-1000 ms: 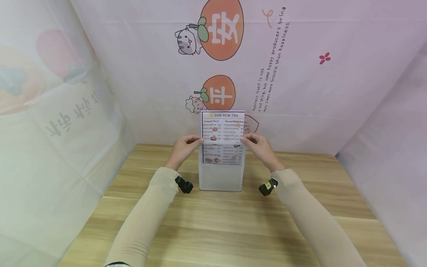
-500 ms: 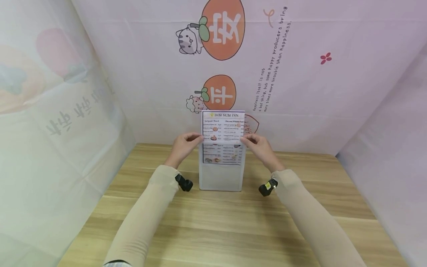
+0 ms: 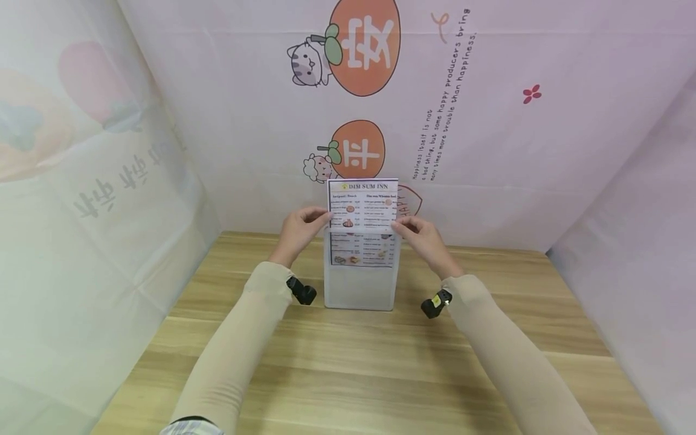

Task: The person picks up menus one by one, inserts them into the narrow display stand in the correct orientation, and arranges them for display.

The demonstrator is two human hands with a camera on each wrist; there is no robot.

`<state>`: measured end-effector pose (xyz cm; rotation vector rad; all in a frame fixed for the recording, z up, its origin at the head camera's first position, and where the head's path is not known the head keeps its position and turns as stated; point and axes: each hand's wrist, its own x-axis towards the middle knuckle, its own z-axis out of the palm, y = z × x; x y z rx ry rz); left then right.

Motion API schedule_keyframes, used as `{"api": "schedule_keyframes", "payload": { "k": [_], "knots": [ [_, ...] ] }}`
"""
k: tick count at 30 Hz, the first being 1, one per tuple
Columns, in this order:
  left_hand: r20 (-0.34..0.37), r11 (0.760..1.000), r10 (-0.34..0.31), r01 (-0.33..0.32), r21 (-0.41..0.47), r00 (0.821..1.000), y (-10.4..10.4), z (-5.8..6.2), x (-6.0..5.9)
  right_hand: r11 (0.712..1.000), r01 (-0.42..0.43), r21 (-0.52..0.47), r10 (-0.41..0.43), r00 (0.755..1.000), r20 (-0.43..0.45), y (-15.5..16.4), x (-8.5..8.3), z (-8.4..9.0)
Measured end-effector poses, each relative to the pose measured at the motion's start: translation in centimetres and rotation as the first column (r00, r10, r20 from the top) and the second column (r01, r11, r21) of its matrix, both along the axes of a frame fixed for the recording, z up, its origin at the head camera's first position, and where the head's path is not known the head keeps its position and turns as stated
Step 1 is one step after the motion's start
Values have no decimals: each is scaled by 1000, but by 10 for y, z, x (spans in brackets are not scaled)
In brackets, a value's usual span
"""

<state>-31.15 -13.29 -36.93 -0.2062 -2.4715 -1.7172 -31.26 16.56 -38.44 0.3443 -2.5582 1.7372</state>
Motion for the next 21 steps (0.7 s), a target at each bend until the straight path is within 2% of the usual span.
{"api": "schedule_keyframes", "payload": {
  "k": [12, 21],
  "knots": [
    [4, 1000, 10, -10, 1, 1000, -2, 0, -1, 997, -20, -79, 16, 998, -59, -1, -10, 13],
    [20, 1000, 6, -6, 11, 1000, -1, 2, 1, 997, -11, -81, 6, 998, -57, -1, -10, 16]
  ]
}}
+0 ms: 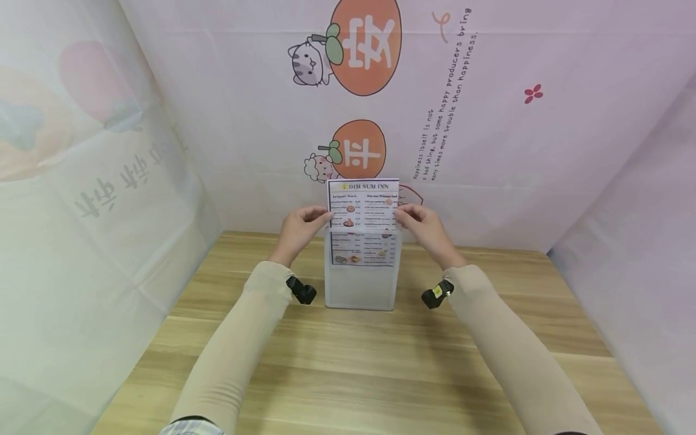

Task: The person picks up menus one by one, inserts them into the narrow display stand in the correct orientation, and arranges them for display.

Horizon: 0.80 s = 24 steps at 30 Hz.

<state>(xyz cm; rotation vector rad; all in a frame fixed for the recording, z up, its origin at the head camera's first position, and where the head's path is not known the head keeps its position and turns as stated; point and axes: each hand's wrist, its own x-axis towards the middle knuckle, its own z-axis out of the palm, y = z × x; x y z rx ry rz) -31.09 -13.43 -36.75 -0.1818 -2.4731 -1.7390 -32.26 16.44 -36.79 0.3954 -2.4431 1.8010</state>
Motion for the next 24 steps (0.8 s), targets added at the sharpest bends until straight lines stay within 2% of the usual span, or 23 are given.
{"api": "schedule_keyframes", "payload": {
  "k": [9, 24],
  "knots": [
    [-3, 1000, -15, 15, 10, 1000, -2, -2, 0, 1000, -31, -4, 31, 1000, -2, 1, 0, -3],
    [11, 1000, -18, 18, -18, 1000, -1, -6, 2, 998, -11, 61, 8, 999, 46, 5, 2, -8]
  ]
}}
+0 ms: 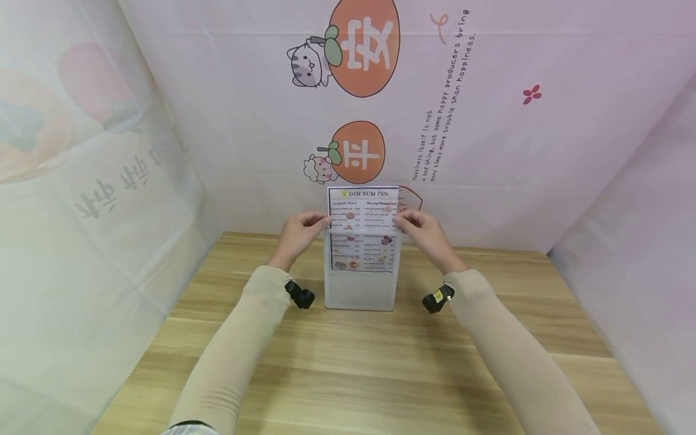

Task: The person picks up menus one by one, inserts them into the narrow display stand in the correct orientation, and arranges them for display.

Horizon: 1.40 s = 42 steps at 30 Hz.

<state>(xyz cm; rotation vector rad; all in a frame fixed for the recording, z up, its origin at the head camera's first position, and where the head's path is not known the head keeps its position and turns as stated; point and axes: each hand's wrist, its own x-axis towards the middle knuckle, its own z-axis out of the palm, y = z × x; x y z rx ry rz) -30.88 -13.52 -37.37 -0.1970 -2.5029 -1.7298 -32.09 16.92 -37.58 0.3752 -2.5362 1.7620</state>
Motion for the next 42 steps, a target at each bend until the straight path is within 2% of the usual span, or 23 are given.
{"api": "schedule_keyframes", "payload": {
  "k": [17, 34, 42],
  "knots": [
    [19, 1000, -14, 13, 27, 1000, -1, -11, 0, 1000, 2, 3, -2, 1000, 18, 0, 5, -9],
    [-20, 1000, -8, 8, 17, 1000, -2, -19, -1, 1000, -11, -5, 11, 1000, 19, -1, 6, -13],
    [-8, 999, -12, 12, 33, 1000, -2, -20, -1, 1000, -10, -16, 10, 1000, 26, -2, 7, -13]
  ]
}}
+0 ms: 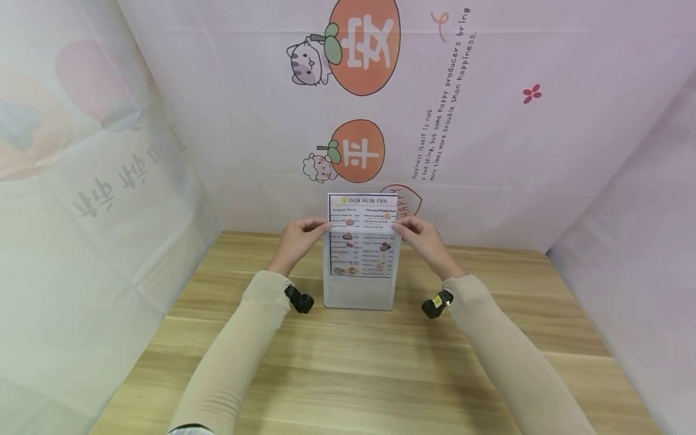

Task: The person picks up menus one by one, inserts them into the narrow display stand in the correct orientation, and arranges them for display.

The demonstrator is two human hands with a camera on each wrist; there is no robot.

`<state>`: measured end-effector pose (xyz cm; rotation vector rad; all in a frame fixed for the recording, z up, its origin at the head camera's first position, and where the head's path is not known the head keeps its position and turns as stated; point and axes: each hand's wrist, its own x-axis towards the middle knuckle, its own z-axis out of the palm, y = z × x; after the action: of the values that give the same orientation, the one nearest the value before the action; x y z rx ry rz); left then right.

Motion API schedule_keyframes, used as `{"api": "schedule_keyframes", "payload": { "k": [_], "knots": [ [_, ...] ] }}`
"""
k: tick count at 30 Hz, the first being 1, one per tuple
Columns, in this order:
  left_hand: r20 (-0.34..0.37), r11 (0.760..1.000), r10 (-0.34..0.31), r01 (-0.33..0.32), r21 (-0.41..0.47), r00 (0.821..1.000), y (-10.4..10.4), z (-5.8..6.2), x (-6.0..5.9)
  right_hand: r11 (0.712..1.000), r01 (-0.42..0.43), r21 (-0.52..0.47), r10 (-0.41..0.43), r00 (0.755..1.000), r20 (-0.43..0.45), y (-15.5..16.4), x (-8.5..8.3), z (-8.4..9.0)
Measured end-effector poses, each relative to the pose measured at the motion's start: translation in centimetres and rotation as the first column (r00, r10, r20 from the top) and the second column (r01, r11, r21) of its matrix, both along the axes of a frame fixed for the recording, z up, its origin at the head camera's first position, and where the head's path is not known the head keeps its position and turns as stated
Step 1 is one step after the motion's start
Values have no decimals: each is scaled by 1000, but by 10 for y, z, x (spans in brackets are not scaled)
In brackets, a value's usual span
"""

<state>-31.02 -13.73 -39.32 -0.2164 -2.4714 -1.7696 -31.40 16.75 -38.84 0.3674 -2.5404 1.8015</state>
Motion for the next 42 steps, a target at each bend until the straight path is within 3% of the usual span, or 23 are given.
{"api": "schedule_keyframes", "payload": {
  "k": [7, 18, 30, 38, 42],
  "knots": [
    [24, 1000, -4, 4, -6, 1000, 0, 7, -3, 1000, 0, -6, 0, 1000, -4, 2, -1, -3],
    [1, 1000, 7, -7, -12, 1000, 0, 27, -3, 1000, -3, -27, 2, 1000, -27, 1, -3, -5],
    [-27, 1000, 0, 0, -12, 1000, 2, 30, -1, 1000, 2, -11, -2, 1000, -16, 2, -3, 8],
    [-20, 1000, 11, -12, -4, 1000, 3, 32, 1, 999, -20, -29, 18, 997, -78, 4, -9, 19],
    [-18, 1000, 11, -12, -4, 1000, 3, 32, 2, 1000, -11, -9, 10, 998, -68, 4, -9, 22]
  ]
}}
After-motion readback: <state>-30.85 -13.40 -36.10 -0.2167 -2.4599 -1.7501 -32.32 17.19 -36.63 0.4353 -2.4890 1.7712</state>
